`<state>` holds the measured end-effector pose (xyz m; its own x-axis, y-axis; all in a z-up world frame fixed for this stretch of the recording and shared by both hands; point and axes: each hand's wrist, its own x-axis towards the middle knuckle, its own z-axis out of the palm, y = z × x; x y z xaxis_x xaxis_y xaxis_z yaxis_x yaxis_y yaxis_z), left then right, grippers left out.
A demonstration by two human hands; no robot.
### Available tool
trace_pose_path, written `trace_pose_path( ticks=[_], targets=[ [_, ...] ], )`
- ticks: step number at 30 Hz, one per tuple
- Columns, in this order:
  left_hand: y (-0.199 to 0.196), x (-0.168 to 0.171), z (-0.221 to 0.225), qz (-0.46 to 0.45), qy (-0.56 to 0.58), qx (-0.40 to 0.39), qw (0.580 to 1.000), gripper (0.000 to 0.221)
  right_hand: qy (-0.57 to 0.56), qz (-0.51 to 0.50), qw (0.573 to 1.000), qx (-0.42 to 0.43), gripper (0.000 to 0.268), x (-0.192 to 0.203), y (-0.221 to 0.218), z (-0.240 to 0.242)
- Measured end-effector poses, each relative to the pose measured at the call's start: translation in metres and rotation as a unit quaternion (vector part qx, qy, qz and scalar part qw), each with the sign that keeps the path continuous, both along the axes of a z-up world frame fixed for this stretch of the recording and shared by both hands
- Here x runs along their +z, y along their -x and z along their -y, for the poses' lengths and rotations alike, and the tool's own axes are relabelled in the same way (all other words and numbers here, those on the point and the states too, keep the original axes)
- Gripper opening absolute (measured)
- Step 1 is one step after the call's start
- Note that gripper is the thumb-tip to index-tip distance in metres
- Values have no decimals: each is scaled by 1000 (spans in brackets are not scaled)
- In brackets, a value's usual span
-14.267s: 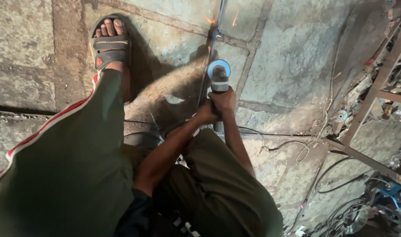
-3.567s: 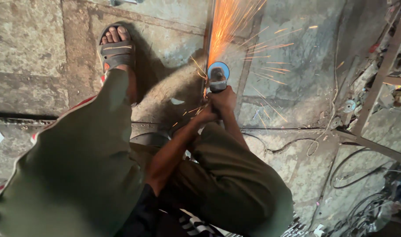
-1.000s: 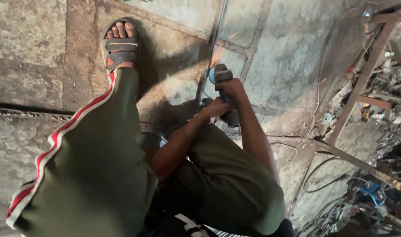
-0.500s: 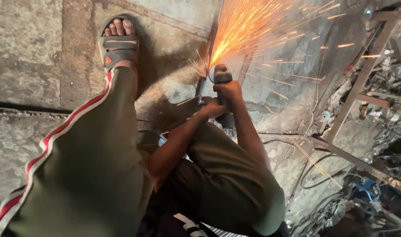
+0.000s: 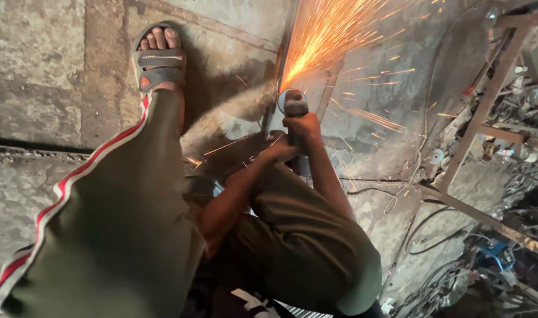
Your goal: The person kneels on the workshop floor holding a metal rod steady with one foot while using an angle grinder to grind and cut the rod, producing sparks. They reposition the rod and continue grinding along its length, briefly pausing to adjust the workpiece before resuming.
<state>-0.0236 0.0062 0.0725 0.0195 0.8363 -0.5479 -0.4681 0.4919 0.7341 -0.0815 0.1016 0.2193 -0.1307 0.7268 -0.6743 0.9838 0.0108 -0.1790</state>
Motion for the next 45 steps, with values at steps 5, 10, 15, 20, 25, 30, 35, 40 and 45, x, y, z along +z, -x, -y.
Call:
trace_pose_path(
  ticks=[5, 10, 15, 20, 25, 30, 35, 40, 45],
  targets=[
    [-47, -61, -11, 93, -22, 15, 995, 50, -61, 29, 998, 13, 44, -12, -12, -2],
    [-3, -6, 10, 64, -130, 51, 988, 47, -122, 99, 988, -2, 53, -18, -21, 11],
    [-41, -59, 18, -5, -93, 45, 995, 64, -112, 99, 989, 21, 51, -8, -11, 20],
    [-6, -26, 29, 176, -84, 101, 976, 74, -113, 68, 991, 27, 53, -27, -19, 20],
    [-1, -20, 23, 27, 22, -25, 999, 79, -94, 48, 994, -35, 47, -13, -7, 24],
    [-11, -24, 20, 102, -229, 220, 943, 80, -54, 28, 997, -44, 45, -19, -13, 16],
    [-12, -36, 18, 61, -45, 38, 996, 69, -75, 53, 996, -21, 44, -6, -7, 23],
    [-9, -11, 26, 46, -98, 58, 992, 66, -94, 52, 994, -16, 47, -22, -27, 19],
    [-63, -95, 16, -88, -143, 3, 986, 58, -140, 51, 989, 8, 53, -24, -48, 30]
  ],
)
